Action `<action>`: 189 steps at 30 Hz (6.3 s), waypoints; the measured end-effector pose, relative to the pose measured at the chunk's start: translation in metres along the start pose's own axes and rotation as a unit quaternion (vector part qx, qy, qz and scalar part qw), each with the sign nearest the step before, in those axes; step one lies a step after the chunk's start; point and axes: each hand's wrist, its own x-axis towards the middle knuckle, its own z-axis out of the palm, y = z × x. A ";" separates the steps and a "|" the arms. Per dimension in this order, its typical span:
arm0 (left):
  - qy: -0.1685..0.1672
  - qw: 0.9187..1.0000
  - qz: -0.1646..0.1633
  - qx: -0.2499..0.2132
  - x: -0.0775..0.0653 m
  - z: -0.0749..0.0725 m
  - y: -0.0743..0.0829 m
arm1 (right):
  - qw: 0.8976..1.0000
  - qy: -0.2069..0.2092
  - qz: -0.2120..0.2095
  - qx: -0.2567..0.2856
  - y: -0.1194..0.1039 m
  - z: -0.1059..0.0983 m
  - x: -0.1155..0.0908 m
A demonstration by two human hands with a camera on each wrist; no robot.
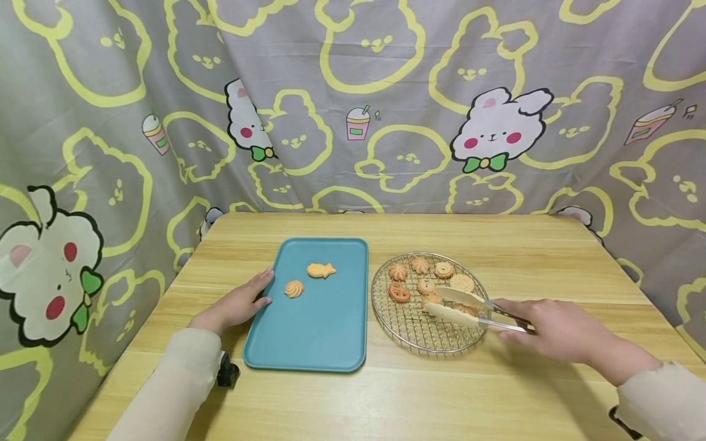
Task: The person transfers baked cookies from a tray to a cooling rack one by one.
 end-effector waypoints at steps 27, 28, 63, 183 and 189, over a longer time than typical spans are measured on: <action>-0.006 1.000 -0.006 -0.002 0.000 0.002 0.000 | 1.000 0.022 0.016 0.006 -0.021 0.011 0.021; -0.006 1.000 -0.004 -0.001 -0.001 0.002 0.000 | 1.000 0.021 0.016 0.006 -0.022 0.011 0.023; -0.006 1.000 -0.001 -0.005 -0.003 -0.001 0.002 | 0.999 0.012 -0.010 0.033 -0.058 0.030 0.101; -0.002 1.000 -0.009 -0.008 -0.003 0.000 0.005 | 0.999 -0.009 -0.031 0.028 -0.113 0.027 0.163; 0.000 1.000 -0.007 -0.007 -0.005 -0.002 0.006 | 0.999 -0.002 -0.025 0.041 -0.106 0.022 0.154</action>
